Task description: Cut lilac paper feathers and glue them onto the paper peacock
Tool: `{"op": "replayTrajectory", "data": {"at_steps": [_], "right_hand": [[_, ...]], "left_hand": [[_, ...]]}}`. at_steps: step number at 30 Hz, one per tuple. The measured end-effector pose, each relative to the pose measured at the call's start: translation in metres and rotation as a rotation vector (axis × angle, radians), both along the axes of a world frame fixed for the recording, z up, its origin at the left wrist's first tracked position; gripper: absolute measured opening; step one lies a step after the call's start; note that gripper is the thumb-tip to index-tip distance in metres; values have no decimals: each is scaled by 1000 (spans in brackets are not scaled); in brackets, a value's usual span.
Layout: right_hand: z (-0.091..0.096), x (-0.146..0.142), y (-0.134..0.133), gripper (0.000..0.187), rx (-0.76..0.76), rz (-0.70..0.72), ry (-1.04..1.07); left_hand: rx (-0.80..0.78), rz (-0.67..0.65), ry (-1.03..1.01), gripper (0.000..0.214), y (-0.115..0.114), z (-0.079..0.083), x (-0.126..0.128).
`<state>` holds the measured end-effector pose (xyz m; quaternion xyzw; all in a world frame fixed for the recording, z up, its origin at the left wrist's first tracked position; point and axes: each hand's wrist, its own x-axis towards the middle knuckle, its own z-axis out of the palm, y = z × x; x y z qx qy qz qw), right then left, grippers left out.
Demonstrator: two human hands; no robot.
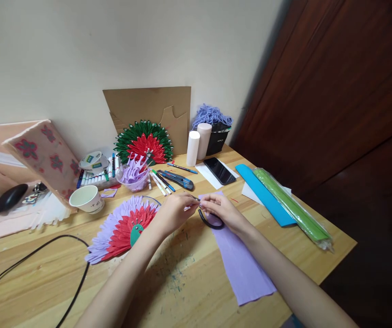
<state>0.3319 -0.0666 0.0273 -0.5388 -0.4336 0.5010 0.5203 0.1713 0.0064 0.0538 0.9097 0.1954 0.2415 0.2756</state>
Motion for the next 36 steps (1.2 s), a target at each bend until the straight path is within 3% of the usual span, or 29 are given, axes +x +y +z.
{"op": "replayTrajectory", "data": {"at_steps": [6,11,23,31,36], "right_hand": [[6,-4,-10,8,353,-110,-595],[11,-6,-13,6,462,-131,-789],[6,-12,-13,12,343,-165,-625],[5,0,-9,11,290,-244,-526],[6,-1,-9,9,283,-206,-496]], "left_hand": [[-66,41,7,17,-4,3,0],[-101,84,-12,15,-8,5,0],[-93,178,21,8,-15,3,8],[-61,329,-121,7,-1,9,-6],[-225,182,-125,21,-3,12,-5]]}}
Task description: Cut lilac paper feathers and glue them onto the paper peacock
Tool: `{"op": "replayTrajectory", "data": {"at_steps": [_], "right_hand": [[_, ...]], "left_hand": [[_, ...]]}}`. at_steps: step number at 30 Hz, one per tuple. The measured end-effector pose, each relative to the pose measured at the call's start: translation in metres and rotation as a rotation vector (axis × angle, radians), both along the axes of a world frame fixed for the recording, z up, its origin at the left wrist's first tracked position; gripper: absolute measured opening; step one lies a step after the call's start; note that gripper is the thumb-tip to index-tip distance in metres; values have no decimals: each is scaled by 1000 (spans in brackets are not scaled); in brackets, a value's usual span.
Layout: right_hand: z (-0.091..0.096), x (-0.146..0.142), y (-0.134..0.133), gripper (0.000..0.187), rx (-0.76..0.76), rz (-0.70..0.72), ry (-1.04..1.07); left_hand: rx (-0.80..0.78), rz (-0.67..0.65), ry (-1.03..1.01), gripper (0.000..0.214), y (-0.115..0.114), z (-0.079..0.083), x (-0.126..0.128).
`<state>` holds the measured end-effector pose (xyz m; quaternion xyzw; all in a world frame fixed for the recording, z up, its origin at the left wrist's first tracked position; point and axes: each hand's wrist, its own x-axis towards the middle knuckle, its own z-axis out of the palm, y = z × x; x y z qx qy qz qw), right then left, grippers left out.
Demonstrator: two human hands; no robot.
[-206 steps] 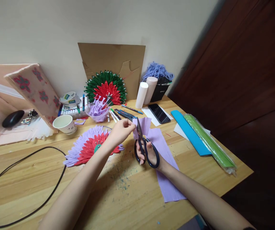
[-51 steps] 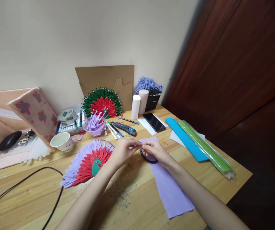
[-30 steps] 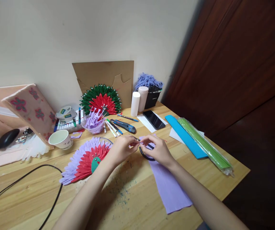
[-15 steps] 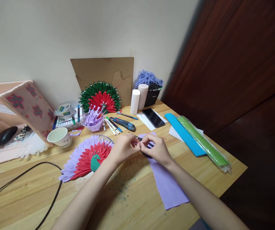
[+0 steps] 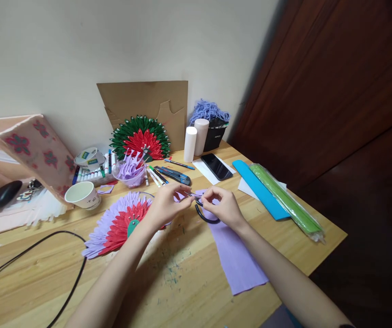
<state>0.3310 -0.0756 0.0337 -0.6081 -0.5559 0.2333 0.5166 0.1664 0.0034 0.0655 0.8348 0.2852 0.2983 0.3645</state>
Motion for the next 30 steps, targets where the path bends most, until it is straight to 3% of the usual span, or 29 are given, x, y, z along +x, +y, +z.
{"op": "replayTrajectory", "data": {"at_steps": [3,8,16,21,30], "right_hand": [[1,-4,-1,8,-10,40,-9],[-1,-5,-2,7,-8,14,-60],[-2,2,0,5,0,-76,-123],[-2,13,3,8,27,-190,-185],[-8,5,8,22,-108,111,288]], "left_hand": [[-41,-67,50,16,-5,-1,5],[-9,-69,80,13,-3,-4,4],[-48,-18,71,12,2,-8,5],[16,79,90,14,8,-6,-2],[47,-10,77,11,7,-7,-1]]}}
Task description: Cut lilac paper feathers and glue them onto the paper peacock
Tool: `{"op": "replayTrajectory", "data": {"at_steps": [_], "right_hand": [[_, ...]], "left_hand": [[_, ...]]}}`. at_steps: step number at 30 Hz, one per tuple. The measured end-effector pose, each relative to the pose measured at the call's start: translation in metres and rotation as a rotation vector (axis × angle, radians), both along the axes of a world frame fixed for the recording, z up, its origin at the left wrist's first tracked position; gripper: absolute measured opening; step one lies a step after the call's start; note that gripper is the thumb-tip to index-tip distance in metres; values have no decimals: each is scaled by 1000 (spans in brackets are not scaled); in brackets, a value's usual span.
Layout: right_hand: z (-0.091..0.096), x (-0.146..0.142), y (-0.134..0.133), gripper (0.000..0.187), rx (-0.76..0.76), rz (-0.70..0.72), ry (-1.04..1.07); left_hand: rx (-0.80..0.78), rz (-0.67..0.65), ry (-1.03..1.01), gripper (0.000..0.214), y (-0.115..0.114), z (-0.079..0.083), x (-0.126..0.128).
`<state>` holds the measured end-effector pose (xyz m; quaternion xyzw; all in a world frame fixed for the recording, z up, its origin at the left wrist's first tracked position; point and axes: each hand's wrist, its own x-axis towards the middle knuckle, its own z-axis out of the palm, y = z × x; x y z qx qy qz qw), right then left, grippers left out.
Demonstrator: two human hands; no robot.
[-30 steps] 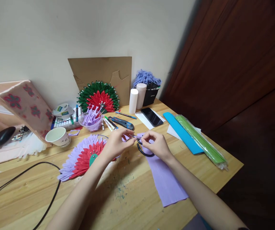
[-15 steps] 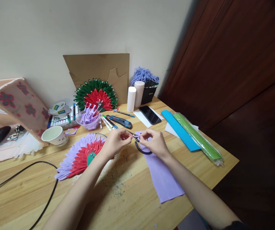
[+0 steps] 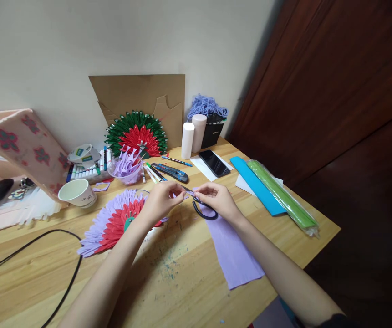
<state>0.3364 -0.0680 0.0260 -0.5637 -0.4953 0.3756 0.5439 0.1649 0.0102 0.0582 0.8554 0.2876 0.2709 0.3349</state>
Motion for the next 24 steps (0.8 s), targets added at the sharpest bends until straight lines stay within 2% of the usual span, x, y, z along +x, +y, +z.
{"op": "replayTrajectory", "data": {"at_steps": [9,16,24], "right_hand": [[-2,-4,1,23,2,-15,78],[-3,-6,1,24,-19,24,80],[-1,-7,-1,21,11,-12,22]], "left_hand": [[-355,40,-210,26,-1,-17,11],[-420,27,-178,26,-1,-11,10],[-426,-2,-183,25,-2,-8,10]]}}
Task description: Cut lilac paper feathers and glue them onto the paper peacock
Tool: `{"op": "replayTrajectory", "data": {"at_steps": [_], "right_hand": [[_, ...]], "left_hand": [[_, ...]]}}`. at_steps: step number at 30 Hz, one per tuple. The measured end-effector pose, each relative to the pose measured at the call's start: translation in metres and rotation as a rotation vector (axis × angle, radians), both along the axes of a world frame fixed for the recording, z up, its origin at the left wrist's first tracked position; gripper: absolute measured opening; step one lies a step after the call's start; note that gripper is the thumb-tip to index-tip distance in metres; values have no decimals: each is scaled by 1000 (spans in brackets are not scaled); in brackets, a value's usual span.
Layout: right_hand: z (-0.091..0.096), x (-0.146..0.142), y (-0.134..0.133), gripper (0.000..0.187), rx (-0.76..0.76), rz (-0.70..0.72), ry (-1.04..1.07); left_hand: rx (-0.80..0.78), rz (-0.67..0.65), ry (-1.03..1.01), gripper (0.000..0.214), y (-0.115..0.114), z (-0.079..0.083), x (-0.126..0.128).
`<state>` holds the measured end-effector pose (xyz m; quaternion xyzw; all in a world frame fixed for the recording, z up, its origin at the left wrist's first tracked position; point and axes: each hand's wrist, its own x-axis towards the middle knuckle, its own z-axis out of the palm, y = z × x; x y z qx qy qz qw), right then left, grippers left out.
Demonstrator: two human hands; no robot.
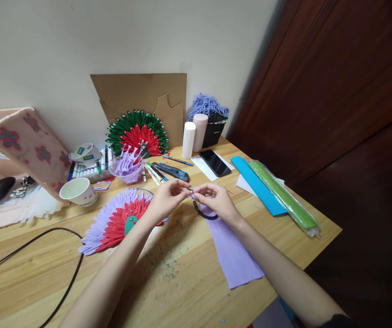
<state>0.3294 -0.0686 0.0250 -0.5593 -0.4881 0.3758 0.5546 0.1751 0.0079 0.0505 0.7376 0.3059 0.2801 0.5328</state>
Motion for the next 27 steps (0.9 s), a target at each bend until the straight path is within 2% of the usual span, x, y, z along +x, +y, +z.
{"op": "replayTrajectory", "data": {"at_steps": [12,18,23,27], "right_hand": [[-2,-3,-2,20,75,-69,80],[2,-4,-2,28,64,-78,104],[2,0,-2,25,88,-71,14],[4,1,-6,17,159,-93,-167]], "left_hand": [[-112,40,10,24,-1,3,1],[-155,-26,41,23,0,0,0],[-176,16,33,26,0,1,-1],[-187,24,4,27,1,0,0]]}}
